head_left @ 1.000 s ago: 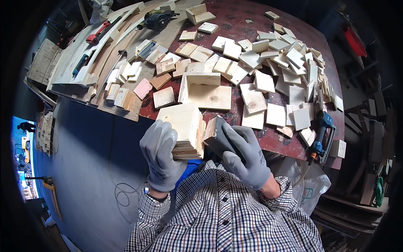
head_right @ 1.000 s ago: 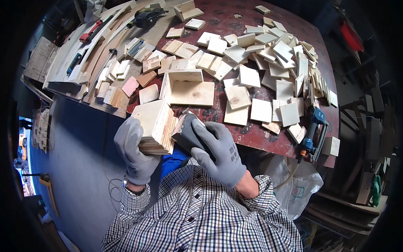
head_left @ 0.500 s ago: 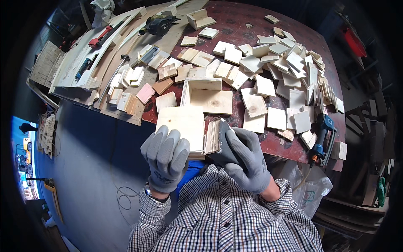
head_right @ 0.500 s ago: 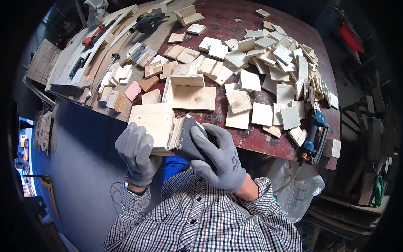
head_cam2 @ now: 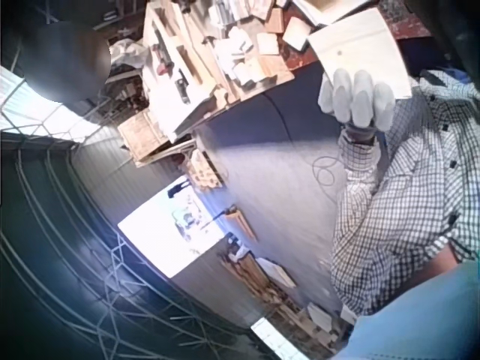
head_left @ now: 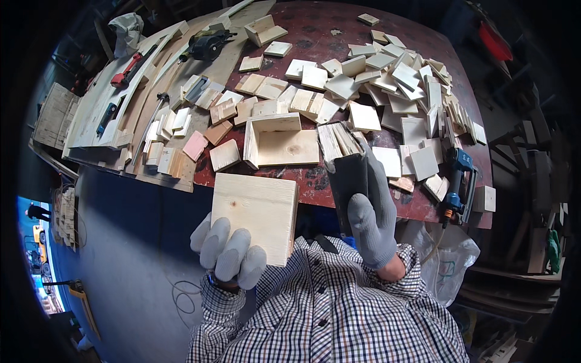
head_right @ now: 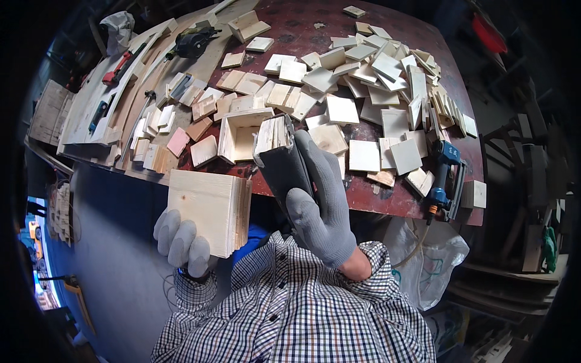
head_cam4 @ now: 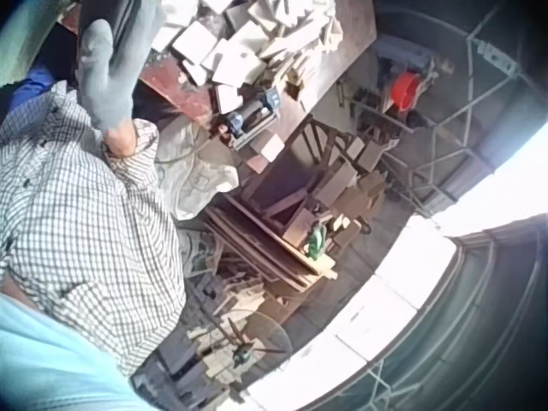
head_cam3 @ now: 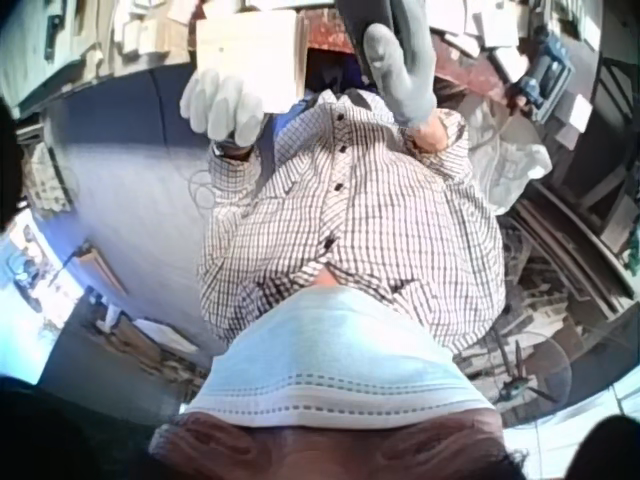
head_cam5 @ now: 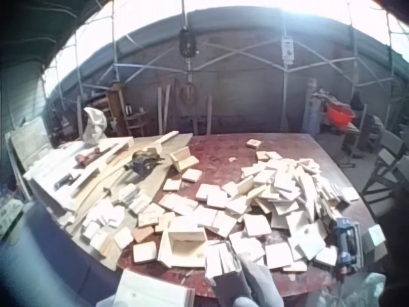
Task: The person sands the edges of small wooden pieces with a sanding block, then assembles them into small wooden boxes by hand. The person places the assembled boxes on the table among other wooden pieces.
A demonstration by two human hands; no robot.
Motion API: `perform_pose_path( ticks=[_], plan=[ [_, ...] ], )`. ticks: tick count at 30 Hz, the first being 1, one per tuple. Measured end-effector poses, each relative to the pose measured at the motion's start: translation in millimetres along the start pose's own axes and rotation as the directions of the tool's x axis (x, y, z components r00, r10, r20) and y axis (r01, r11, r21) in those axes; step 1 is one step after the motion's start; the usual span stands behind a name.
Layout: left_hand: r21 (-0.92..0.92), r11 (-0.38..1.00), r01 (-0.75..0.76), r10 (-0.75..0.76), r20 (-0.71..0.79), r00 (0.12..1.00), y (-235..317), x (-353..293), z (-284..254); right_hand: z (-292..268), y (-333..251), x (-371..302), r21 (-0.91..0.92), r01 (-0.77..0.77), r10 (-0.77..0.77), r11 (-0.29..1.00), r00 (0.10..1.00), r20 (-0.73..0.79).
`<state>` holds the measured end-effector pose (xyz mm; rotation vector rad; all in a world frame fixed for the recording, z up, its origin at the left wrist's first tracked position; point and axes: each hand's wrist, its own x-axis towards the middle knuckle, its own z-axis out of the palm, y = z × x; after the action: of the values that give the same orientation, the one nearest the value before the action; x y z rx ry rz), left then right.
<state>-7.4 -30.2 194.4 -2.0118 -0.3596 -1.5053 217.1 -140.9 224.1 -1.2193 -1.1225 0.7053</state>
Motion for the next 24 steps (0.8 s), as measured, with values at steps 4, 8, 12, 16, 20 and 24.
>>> perform_pose_path(
  ticks=[4,8,12,16,20,24],
  plan=[
    [0.011,0.999,0.038,-0.038,-0.047,0.998,5.2,7.9,6.6,15.3,5.5,11.4,-0.223,0.489,-0.480,0.844,0.872,0.095],
    [0.012,0.983,0.185,-0.185,-0.020,0.983,-1.2,13.7,3.3,38.7,35.0,-6.5,-0.343,0.582,-0.557,0.737,0.811,0.178],
    [-0.006,0.756,0.654,-0.630,0.265,0.730,-5.2,9.3,-17.6,22.8,73.8,-19.6,-0.334,0.337,-0.276,0.880,0.936,0.217],
    [-0.124,0.565,0.816,-0.770,0.277,0.575,0.3,-3.7,-18.2,4.0,61.9,-11.4,-0.262,0.081,-0.090,0.962,0.996,-0.021],
    [-0.145,0.562,0.814,-0.756,0.309,0.577,3.6,-11.6,-13.6,-5.8,39.0,4.1,-0.343,0.195,-0.216,0.919,0.976,-0.024],
    [-0.061,0.625,0.779,-0.719,0.345,0.604,13.9,-5.9,-10.0,7.2,17.8,11.7,-0.358,0.471,-0.436,0.806,0.882,0.178]
  ],
)
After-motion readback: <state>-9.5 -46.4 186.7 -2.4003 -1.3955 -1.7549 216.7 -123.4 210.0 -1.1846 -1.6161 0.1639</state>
